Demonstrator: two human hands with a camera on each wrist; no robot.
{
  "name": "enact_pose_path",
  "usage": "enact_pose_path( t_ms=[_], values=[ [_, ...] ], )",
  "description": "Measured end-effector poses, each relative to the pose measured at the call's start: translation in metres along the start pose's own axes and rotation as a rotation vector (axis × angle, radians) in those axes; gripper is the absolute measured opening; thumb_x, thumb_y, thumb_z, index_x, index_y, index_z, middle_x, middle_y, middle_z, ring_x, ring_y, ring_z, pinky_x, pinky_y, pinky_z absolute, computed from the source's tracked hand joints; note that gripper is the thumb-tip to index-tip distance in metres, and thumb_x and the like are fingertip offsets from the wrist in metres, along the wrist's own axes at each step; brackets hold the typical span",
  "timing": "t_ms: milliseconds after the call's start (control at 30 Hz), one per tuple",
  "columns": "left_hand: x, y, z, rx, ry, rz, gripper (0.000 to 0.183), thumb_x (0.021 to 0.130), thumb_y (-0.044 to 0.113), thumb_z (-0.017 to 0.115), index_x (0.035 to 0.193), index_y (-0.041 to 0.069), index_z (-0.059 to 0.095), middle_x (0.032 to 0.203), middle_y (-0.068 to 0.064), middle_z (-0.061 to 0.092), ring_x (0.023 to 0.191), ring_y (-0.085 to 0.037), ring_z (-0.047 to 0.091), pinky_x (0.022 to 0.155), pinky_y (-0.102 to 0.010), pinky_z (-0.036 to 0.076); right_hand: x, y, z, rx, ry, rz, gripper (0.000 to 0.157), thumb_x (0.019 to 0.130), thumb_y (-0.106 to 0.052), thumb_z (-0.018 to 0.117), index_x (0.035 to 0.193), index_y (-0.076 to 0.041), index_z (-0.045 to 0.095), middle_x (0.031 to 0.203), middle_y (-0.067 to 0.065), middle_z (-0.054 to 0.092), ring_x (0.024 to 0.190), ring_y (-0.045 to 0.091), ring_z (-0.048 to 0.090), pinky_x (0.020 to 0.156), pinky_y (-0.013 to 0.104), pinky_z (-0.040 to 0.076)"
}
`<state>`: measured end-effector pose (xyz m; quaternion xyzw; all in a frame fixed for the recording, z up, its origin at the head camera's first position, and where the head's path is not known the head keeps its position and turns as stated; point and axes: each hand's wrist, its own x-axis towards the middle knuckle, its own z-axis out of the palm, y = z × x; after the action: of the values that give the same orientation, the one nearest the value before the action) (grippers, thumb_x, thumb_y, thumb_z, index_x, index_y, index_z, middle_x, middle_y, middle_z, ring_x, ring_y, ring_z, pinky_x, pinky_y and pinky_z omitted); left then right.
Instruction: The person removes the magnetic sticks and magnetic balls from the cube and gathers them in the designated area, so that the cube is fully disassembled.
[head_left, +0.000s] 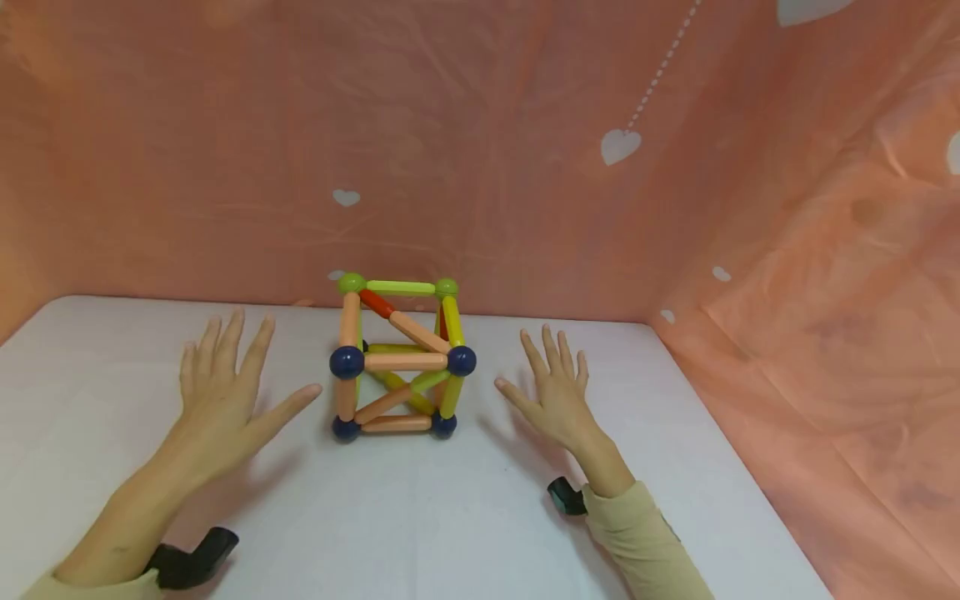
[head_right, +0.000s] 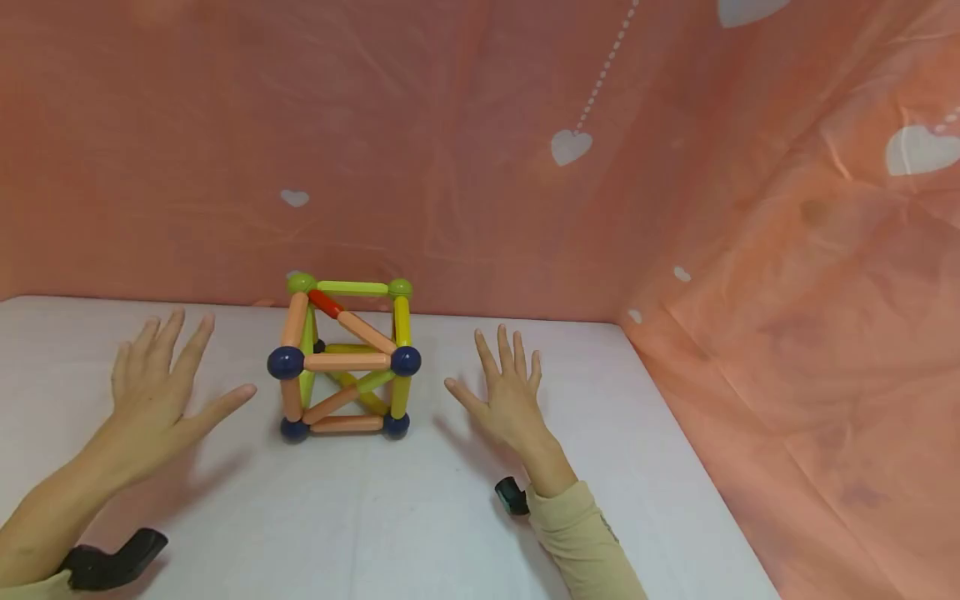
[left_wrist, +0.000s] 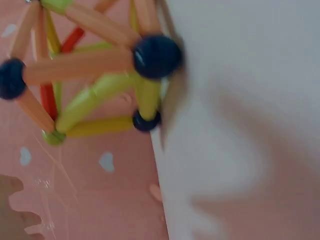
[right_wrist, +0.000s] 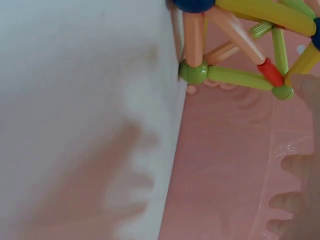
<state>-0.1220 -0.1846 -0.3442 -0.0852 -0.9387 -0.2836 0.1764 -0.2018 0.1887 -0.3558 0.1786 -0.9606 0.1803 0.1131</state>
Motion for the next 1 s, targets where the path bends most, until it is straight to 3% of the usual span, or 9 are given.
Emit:
enact_pose_path(
  t_ms=[167, 300, 333, 433, 500, 567, 633, 767, 1000],
  values=[
    [0.007, 0.018, 0.009, -0.226, 0.097, 0.087, 0.087, 0.084, 0.033, 0.073, 0.150, 0.003, 0.025, 0.155, -0.025, 0.013, 0.141, -0.048, 0.007, 0.106, -0.072, 0.005, 0.001, -0.004, -0.001, 0.134, 0.087, -0.078, 0.073, 0.091, -0.040, 0.062, 0.150, -0.012, 0.030, 0.157, 0.018, 0.020, 0.145, 0.038, 0.013, 0.112, 0.062, 0.007],
    [0.012, 0.032, 0.016, -0.374, 0.156, 0.084, 0.079, 0.080, 0.021, 0.078, 0.146, 0.009, 0.036, 0.151, -0.017, 0.029, 0.137, -0.042, 0.024, 0.101, -0.069, 0.023, 0.003, -0.010, -0.002, 0.247, 0.142, -0.111, 0.066, 0.091, -0.034, 0.062, 0.147, -0.010, 0.036, 0.154, 0.016, 0.028, 0.141, 0.037, 0.025, 0.112, 0.060, 0.019],
    [0.013, 0.036, 0.017, -0.407, 0.162, 0.068, 0.077, 0.080, 0.019, 0.078, 0.145, 0.010, 0.038, 0.150, -0.015, 0.032, 0.135, -0.039, 0.028, 0.102, -0.065, 0.027, 0.004, -0.013, -0.003, 0.272, 0.156, -0.116, 0.064, 0.091, -0.032, 0.063, 0.146, -0.010, 0.038, 0.152, 0.016, 0.031, 0.139, 0.036, 0.030, 0.111, 0.058, 0.024],
    [0.015, 0.043, 0.021, -0.499, 0.161, 0.001, 0.069, 0.083, 0.017, 0.076, 0.143, 0.012, 0.042, 0.142, -0.012, 0.040, 0.128, -0.031, 0.041, 0.108, -0.035, 0.037, 0.005, -0.021, -0.004, 0.351, 0.186, -0.145, 0.060, 0.091, -0.027, 0.064, 0.144, -0.009, 0.041, 0.147, 0.015, 0.039, 0.132, 0.032, 0.041, 0.104, 0.053, 0.039],
    [0.014, 0.047, 0.023, -0.550, 0.169, -0.038, 0.064, 0.084, 0.014, 0.074, 0.140, 0.010, 0.045, 0.136, -0.008, 0.043, 0.122, -0.023, 0.046, 0.101, -0.015, 0.037, 0.006, -0.028, -0.005, 0.402, 0.197, -0.174, 0.058, 0.090, -0.023, 0.066, 0.142, -0.010, 0.043, 0.143, 0.014, 0.043, 0.126, 0.029, 0.047, 0.098, 0.046, 0.047],
    [0.014, 0.052, 0.023, -0.595, 0.213, -0.062, 0.056, 0.085, 0.010, 0.073, 0.136, 0.008, 0.050, 0.129, -0.003, 0.046, 0.116, -0.017, 0.049, 0.094, -0.004, 0.035, 0.007, -0.034, -0.006, 0.446, 0.210, -0.207, 0.057, 0.090, -0.020, 0.067, 0.141, -0.011, 0.045, 0.138, 0.013, 0.047, 0.121, 0.026, 0.051, 0.093, 0.041, 0.051],
    [0.015, 0.056, 0.022, -0.618, 0.290, -0.047, 0.048, 0.084, 0.005, 0.072, 0.129, 0.005, 0.056, 0.122, 0.004, 0.049, 0.111, -0.010, 0.049, 0.093, -0.006, 0.037, 0.008, -0.040, -0.007, 0.483, 0.221, -0.230, 0.054, 0.089, -0.018, 0.067, 0.139, -0.013, 0.048, 0.134, 0.011, 0.051, 0.115, 0.024, 0.055, 0.089, 0.037, 0.053],
    [0.021, 0.067, 0.020, -0.623, 0.425, 0.070, 0.032, 0.082, -0.005, 0.069, 0.113, -0.002, 0.065, 0.109, 0.009, 0.055, 0.105, -0.006, 0.051, 0.092, -0.014, 0.041, 0.009, -0.050, -0.010, 0.566, 0.221, -0.246, 0.049, 0.089, -0.014, 0.068, 0.136, -0.013, 0.053, 0.128, 0.010, 0.054, 0.110, 0.023, 0.059, 0.082, 0.036, 0.055],
    [0.039, 0.088, 0.030, -0.534, 0.317, 0.162, 0.027, 0.084, 0.001, 0.070, 0.110, 0.002, 0.065, 0.106, -0.005, 0.063, 0.099, -0.007, 0.054, 0.089, -0.017, 0.039, 0.010, -0.053, -0.011, 0.653, 0.189, -0.226, 0.044, 0.086, -0.012, 0.071, 0.128, -0.009, 0.060, 0.120, 0.011, 0.060, 0.102, 0.023, 0.062, 0.075, 0.033, 0.055]
  ],
)
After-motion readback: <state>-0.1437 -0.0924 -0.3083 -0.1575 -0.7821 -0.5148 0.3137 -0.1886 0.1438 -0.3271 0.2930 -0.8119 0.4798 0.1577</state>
